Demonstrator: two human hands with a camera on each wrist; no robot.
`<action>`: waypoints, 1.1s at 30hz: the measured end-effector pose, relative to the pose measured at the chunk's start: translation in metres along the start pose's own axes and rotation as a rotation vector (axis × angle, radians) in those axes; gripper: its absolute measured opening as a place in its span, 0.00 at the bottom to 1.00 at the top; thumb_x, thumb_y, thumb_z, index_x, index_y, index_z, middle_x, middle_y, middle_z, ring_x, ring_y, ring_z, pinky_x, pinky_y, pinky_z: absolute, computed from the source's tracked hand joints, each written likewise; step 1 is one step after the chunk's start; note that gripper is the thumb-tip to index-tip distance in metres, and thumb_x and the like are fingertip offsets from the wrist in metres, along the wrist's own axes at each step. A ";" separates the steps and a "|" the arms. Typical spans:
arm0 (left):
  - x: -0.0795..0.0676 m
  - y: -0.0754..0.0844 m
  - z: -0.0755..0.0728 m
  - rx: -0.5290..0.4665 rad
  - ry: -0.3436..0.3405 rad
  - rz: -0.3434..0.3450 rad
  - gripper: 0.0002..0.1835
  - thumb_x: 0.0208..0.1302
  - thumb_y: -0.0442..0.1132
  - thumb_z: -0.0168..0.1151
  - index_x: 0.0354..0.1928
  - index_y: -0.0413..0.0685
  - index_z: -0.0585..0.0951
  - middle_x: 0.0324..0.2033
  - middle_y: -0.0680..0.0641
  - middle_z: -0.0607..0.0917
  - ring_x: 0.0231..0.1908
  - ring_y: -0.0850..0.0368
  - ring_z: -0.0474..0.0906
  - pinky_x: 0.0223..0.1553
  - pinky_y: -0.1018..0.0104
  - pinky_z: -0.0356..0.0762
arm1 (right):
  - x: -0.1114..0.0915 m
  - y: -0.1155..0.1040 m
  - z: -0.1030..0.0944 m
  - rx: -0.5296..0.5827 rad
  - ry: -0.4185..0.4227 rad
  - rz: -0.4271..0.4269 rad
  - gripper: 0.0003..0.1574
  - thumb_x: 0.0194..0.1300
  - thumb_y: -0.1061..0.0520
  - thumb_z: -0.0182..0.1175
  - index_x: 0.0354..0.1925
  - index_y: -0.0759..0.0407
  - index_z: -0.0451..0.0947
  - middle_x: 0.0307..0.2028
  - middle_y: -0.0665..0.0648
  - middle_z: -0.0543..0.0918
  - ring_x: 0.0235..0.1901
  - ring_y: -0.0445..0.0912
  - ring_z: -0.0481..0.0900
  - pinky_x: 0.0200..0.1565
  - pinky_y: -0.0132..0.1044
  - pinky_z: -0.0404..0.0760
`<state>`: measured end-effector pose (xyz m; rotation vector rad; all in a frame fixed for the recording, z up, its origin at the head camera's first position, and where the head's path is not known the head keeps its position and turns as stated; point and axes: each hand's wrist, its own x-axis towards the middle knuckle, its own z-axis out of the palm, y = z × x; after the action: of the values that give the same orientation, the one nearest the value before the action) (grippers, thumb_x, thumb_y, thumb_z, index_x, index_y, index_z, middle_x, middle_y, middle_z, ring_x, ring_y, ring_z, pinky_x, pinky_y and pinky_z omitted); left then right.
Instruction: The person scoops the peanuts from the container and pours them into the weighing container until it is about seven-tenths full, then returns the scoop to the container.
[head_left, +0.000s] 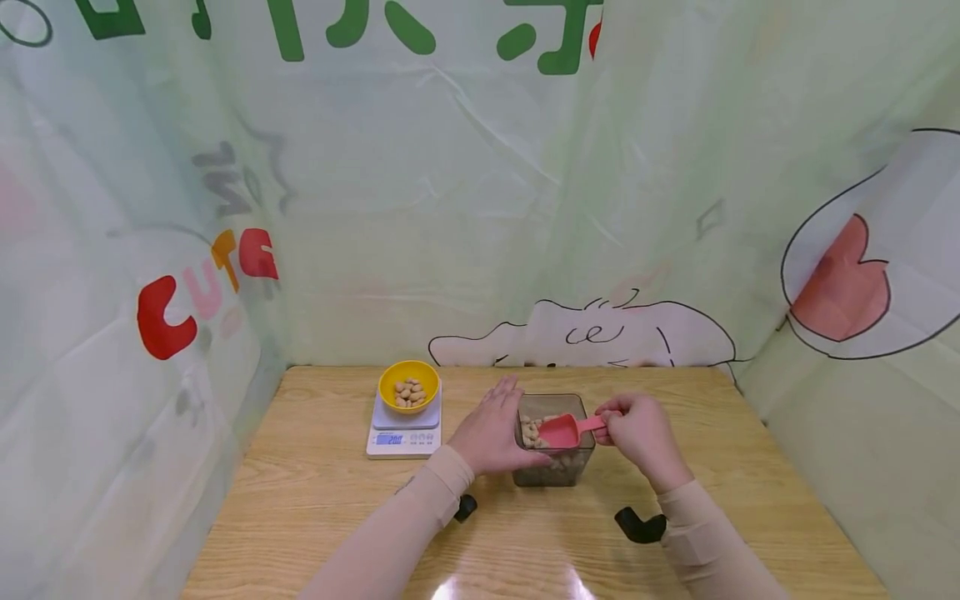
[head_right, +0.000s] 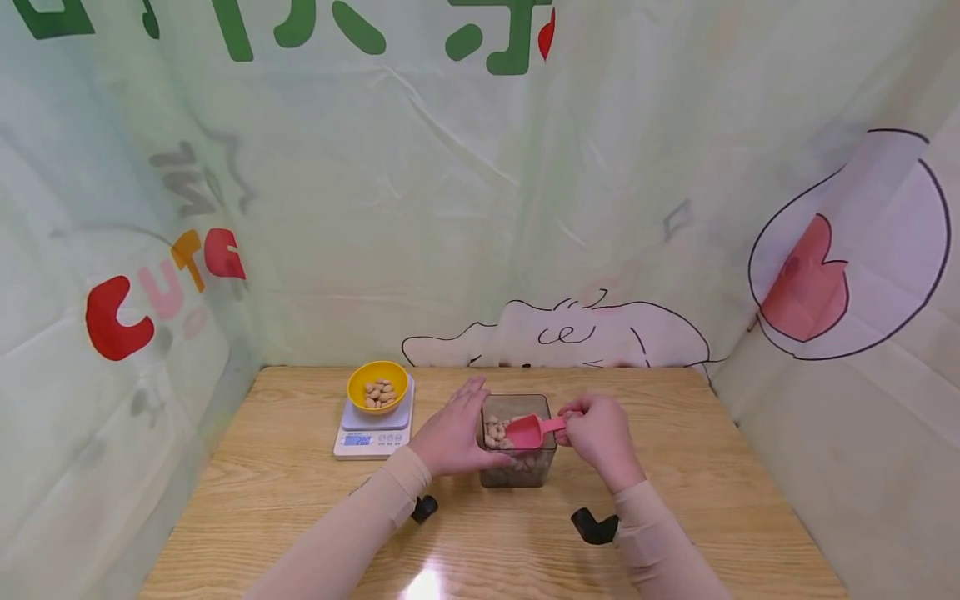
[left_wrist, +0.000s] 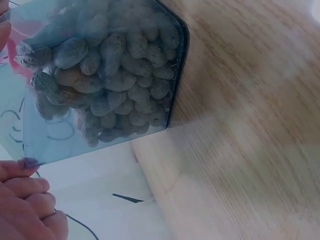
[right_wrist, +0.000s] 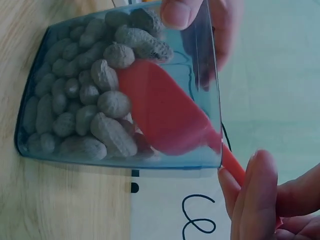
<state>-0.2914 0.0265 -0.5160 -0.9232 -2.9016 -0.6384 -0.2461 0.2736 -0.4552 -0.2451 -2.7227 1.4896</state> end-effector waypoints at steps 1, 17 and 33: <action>0.000 0.000 0.000 -0.002 -0.004 -0.002 0.64 0.56 0.78 0.70 0.83 0.44 0.61 0.87 0.42 0.56 0.87 0.48 0.51 0.86 0.54 0.55 | 0.000 0.001 0.001 0.005 0.001 0.004 0.16 0.76 0.68 0.52 0.49 0.78 0.83 0.38 0.70 0.89 0.27 0.43 0.89 0.32 0.34 0.91; 0.003 0.001 -0.006 -0.060 -0.031 -0.029 0.63 0.56 0.74 0.73 0.83 0.44 0.61 0.87 0.43 0.55 0.87 0.47 0.51 0.85 0.52 0.59 | 0.000 0.007 0.010 -0.177 0.025 -0.214 0.12 0.79 0.67 0.56 0.47 0.70 0.86 0.34 0.63 0.89 0.28 0.45 0.85 0.26 0.32 0.83; 0.006 -0.002 -0.001 -0.057 -0.018 -0.020 0.64 0.53 0.76 0.75 0.82 0.45 0.63 0.86 0.44 0.57 0.86 0.48 0.54 0.85 0.54 0.59 | -0.007 0.002 0.017 -0.077 0.041 -0.073 0.14 0.79 0.65 0.55 0.50 0.73 0.85 0.33 0.63 0.88 0.26 0.44 0.85 0.27 0.32 0.87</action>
<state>-0.2973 0.0284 -0.5150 -0.9114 -2.9271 -0.7207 -0.2404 0.2591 -0.4659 -0.1735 -2.7283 1.3493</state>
